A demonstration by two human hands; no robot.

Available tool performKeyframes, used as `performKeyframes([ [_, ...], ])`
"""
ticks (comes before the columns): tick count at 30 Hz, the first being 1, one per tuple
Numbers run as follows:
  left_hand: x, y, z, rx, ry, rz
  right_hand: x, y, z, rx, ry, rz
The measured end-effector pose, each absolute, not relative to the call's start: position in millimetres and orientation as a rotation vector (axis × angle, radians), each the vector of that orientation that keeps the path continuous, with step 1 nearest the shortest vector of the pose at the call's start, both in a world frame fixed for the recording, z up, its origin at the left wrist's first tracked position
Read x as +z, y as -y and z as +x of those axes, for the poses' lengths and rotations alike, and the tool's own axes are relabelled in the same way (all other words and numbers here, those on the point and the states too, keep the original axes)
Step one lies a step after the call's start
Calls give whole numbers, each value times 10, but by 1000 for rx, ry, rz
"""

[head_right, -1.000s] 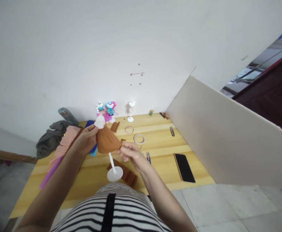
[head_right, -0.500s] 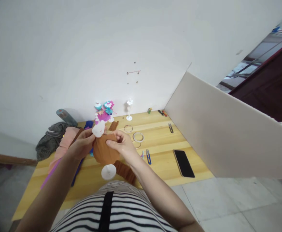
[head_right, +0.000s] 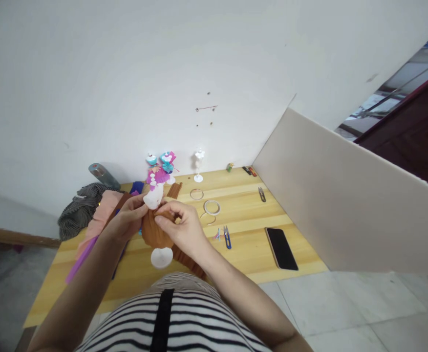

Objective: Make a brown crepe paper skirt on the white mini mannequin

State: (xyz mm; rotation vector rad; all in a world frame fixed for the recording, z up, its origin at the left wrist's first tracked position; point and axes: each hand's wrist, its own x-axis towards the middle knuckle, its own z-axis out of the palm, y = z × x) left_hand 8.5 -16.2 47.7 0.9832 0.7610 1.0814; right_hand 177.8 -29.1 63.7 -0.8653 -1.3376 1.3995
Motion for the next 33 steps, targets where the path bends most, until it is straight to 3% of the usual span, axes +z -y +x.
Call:
performKeyframes([
  [33,576,236,183,1080,-741,972,659,292,1793,1147,1480,-1024],
])
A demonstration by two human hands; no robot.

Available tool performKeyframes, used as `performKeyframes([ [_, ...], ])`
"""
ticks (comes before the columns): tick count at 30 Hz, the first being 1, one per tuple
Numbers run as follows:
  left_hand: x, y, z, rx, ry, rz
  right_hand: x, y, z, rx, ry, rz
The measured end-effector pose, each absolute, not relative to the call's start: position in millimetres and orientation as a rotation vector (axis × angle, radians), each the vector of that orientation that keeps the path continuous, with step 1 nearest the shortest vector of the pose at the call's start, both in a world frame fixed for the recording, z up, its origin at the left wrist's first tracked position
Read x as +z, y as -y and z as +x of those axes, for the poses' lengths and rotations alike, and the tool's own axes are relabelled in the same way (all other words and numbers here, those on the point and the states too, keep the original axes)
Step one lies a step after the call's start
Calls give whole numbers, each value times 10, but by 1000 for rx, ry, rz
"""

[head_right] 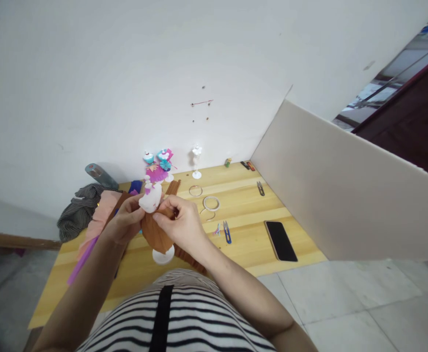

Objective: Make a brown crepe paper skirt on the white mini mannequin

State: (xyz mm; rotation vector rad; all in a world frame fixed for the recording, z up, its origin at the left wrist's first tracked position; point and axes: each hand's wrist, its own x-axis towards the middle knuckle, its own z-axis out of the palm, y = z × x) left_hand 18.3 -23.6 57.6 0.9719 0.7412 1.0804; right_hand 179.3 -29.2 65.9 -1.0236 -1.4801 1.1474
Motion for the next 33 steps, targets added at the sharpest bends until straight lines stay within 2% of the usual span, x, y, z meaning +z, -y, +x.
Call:
performKeyframes([
  [7,590,203,170,1074,-745,1013,614,163,1749,1255,1423,-968],
  [20,574,158,131,1082,-787,1125,461,76,1751,1253,1416,-1013],
  [33,507,153,145,1145,-835,1043,593,174,1823,1248,1451,-965],
])
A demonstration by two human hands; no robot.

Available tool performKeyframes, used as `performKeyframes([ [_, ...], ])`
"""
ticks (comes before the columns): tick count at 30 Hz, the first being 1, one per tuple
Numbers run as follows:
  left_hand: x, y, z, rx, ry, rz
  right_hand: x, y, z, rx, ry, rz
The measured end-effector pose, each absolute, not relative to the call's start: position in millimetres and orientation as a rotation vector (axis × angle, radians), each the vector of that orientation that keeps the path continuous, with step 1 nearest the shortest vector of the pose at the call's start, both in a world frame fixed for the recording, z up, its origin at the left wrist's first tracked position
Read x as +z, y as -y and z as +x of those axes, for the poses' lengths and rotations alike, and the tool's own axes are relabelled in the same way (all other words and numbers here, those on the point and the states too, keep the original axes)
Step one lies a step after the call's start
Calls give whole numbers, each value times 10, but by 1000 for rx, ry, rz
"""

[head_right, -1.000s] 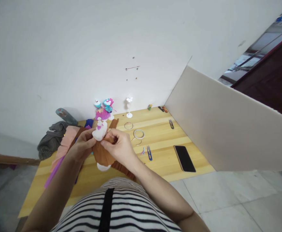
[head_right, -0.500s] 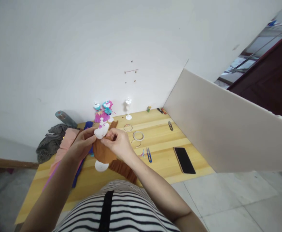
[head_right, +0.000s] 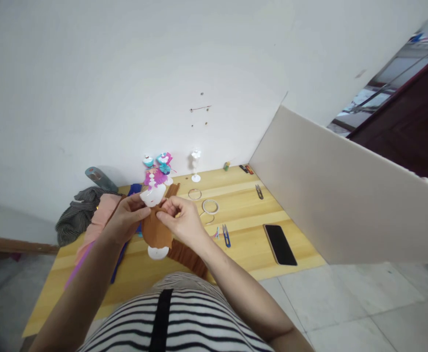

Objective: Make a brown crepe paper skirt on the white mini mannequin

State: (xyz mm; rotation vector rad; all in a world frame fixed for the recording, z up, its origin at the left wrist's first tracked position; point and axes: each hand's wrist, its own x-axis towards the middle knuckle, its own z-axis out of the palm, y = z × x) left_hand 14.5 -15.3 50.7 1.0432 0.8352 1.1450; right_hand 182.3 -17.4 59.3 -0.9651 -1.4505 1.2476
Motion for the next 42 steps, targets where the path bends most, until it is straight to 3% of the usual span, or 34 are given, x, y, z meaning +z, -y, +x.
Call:
performKeyframes([
  [16,591,197,235,1171,-822,1020,611,210,1809,1095,1462,-1005],
  [31,442,190,234,1135,-798,1008,472,31,1842,1484,1302,-947],
  [42,499,172,242,1124,-795,938,582,169,1913,1410,1334,-918],
])
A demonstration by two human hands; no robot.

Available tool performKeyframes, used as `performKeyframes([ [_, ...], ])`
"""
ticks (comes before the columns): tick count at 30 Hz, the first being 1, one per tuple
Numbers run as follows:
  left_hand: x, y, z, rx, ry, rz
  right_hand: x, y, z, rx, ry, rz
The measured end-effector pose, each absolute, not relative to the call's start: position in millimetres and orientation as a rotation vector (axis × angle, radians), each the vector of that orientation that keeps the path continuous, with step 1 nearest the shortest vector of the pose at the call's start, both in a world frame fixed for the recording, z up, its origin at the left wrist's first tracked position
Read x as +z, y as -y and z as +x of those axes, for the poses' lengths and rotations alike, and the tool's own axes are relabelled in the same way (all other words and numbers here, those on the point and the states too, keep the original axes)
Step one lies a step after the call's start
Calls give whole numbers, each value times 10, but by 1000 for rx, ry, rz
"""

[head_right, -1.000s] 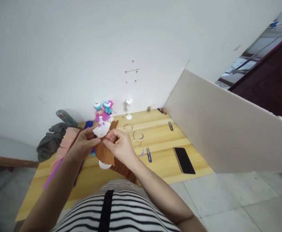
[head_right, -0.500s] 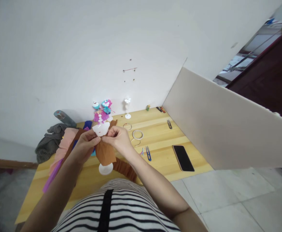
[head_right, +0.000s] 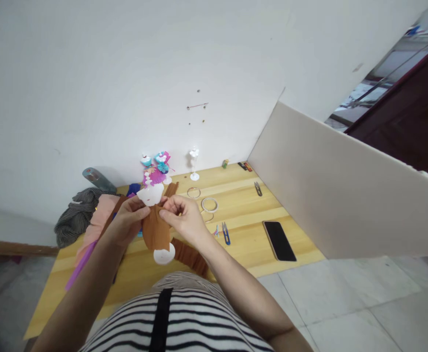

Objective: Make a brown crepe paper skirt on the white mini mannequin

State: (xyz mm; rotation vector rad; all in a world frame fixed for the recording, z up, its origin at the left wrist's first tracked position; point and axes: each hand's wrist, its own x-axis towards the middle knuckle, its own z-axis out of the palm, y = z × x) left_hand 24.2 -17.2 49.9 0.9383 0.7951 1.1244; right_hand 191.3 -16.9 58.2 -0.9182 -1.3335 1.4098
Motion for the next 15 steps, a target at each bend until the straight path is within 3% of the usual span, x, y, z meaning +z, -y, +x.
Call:
performKeyframes([
  [15,495,158,177,1101,-748,827,587,499,1966,1019,1821,-902],
])
